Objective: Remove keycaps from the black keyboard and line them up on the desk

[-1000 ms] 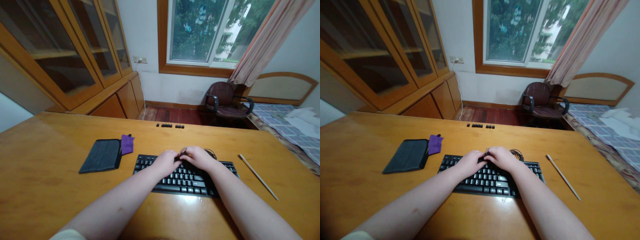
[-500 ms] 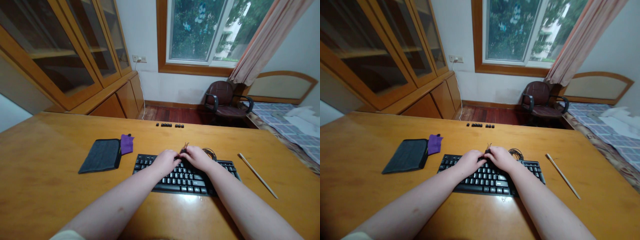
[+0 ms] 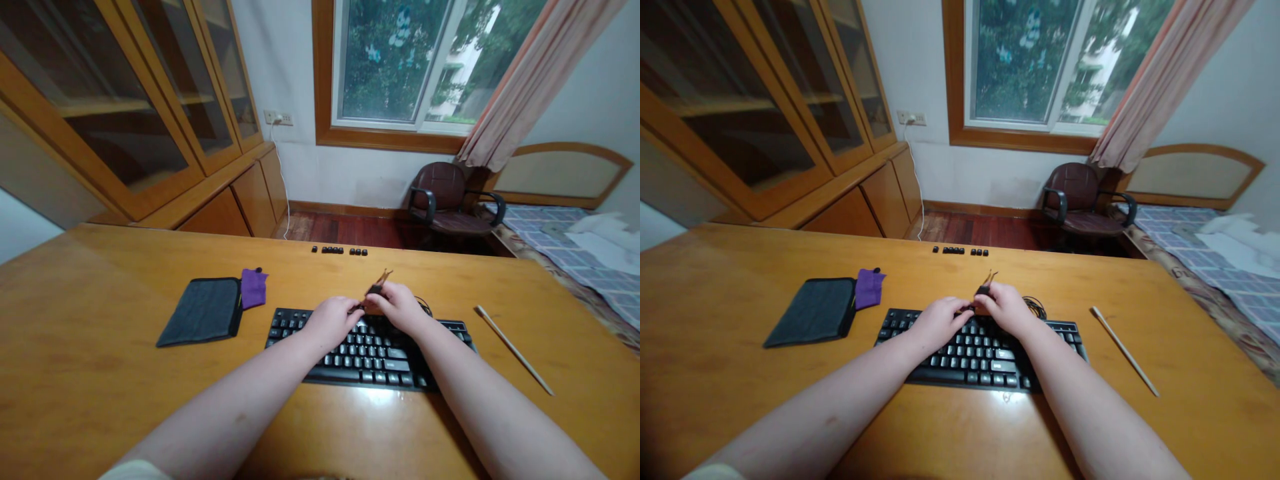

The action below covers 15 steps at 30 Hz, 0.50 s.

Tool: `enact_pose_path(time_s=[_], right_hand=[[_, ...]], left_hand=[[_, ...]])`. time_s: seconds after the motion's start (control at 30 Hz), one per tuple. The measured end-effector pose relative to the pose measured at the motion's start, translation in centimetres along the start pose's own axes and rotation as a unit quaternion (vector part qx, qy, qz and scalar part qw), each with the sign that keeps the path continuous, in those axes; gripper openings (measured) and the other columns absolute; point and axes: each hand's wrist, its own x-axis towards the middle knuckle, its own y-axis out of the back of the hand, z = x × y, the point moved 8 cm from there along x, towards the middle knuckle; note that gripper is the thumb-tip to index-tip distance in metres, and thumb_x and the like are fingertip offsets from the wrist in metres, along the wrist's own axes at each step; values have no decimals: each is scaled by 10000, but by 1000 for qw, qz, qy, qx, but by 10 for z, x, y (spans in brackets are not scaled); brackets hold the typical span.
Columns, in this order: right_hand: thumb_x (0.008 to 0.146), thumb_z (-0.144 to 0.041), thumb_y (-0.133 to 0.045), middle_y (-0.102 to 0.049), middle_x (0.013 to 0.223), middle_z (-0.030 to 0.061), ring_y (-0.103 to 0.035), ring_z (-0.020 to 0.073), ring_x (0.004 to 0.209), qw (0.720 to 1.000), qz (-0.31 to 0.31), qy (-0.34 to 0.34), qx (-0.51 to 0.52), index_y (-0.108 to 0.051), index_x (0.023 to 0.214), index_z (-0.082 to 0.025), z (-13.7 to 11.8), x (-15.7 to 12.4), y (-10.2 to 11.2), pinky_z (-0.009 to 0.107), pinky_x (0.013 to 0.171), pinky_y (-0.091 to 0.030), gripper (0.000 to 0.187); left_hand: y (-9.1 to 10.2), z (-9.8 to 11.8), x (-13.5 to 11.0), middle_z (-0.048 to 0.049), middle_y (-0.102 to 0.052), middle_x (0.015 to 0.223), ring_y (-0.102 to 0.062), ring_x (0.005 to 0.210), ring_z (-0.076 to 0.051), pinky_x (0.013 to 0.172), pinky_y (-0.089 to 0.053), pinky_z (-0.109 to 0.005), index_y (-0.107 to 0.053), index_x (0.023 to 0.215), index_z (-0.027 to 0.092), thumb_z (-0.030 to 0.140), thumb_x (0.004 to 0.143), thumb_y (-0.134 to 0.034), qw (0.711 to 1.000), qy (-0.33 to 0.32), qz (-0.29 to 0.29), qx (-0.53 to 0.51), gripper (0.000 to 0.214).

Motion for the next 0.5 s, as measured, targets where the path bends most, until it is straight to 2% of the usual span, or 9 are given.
enact_pose_path(time_s=[0.23,0.5], right_hand=[[827,-369,-509,-691,778,61,-650,183,733,989,84,-48,116,-640,810,-165,15,-2,2,286,684,-503,243],[826,-367,-514,-691,758,66,-643,180,720,982,84,-28,168,-675,807,-159,10,-3,-1,303,701,-517,264]], left_hand=[[11,-8,0,-41,-657,974,-598,881,-177,806,-470,-299,-605,1053,197,273,802,-548,991,17,89,-100,268],[19,-5,-4,-62,-643,1073,-578,1000,-193,912,-444,-340,-605,1082,186,247,811,-536,986,10,121,-117,286]])
